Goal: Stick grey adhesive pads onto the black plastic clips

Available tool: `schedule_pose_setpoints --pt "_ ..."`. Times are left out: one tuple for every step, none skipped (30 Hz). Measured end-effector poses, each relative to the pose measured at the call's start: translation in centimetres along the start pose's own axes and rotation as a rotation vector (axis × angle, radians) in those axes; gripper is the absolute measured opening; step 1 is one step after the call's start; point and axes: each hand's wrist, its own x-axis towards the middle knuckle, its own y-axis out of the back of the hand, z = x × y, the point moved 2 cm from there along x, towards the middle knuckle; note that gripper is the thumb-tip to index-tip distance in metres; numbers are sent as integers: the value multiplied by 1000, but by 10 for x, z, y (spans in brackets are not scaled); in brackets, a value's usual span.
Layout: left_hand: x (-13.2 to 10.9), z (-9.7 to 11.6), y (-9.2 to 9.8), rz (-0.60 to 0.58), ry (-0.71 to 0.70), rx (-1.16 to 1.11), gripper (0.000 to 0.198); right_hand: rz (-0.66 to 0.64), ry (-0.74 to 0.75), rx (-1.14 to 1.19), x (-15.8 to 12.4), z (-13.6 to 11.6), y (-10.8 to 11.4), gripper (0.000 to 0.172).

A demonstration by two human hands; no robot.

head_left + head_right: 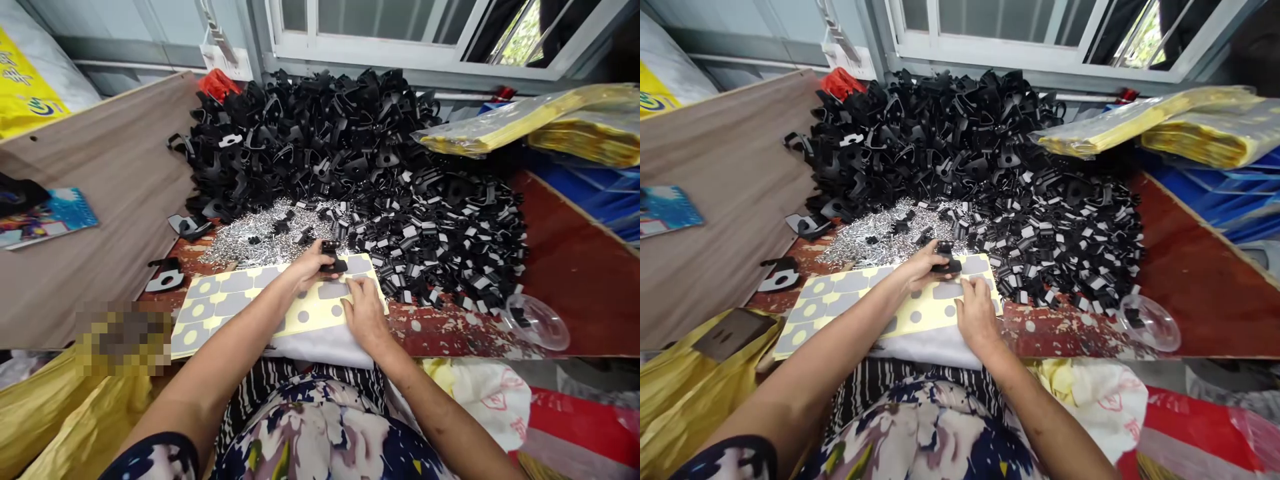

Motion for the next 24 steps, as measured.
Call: schedule_pose_setpoints --pt "6 -2 0 -11 17 14 46 -1 -24 -55 1 -2 -4 43" --pt "11 -5 0 -14 27 19 43 -8 -38 -97 2 -4 -7 44" --pt "14 -7 1 -16 33 25 42 -17 -41 -124 3 -5 -8 42" --pt "15 -9 3 -16 36 30 41 -19 -37 -132 4 -6 -8 39" --pt "16 -11 5 -18 36 35 42 -13 -32 -125 4 -5 -8 36" --pt "15 -12 7 -22 36 39 42 1 -29 -106 4 -4 -6 35" --pt "14 -13 8 -28 35 41 43 17 -30 -88 3 -3 -6 36" --pt "13 -13 9 -36 35 43 43 29 -32 -77 2 -2 -5 37" --pt "12 -13 10 -44 35 43 43 33 -34 -74 1 -1 -5 38" --pt "11 -13 10 -50 34 43 43 30 -37 -75 0 0 -6 39" --pt "11 -13 11 -55 33 41 42 24 -40 -71 0 1 -7 39" --pt "10 -13 11 -57 31 39 42 16 -48 -53 0 1 -7 37" --pt "10 -13 11 -58 28 36 42 5 -62 -16 0 2 -6 36" --pt "10 -14 11 -57 23 32 42 -10 -83 46 1 3 -3 34" --pt "11 -14 11 -55 17 28 43 -42 -105 128 2 3 2 30" --pt "12 -15 11 -50 10 22 44 -99 -119 224 2 2 9 27" --pt "13 -15 11 -46 3 15 46 -186 -116 328 2 -1 18 24" --pt "15 -16 11 -41 -5 6 48 -293 -93 432 2 -5 29 23" --pt "17 -16 11 -36 -12 -1 49 -403 -55 525 1 -10 41 21" --pt "19 -16 11 -31 -19 -6 51 -491 -11 594 0 -15 53 18" --pt "20 -16 10 -20 -26 -14 52 -536 24 635 -1 -20 65 18" --pt "19 -15 10 -6 -34 -27 53 -516 35 647 0 -22 75 20" --pt "17 -14 9 9 -44 -41 54 -435 17 628 2 -23 83 21" --pt "12 -13 8 15 -51 -59 55 -321 -21 584 6 -21 88 19"
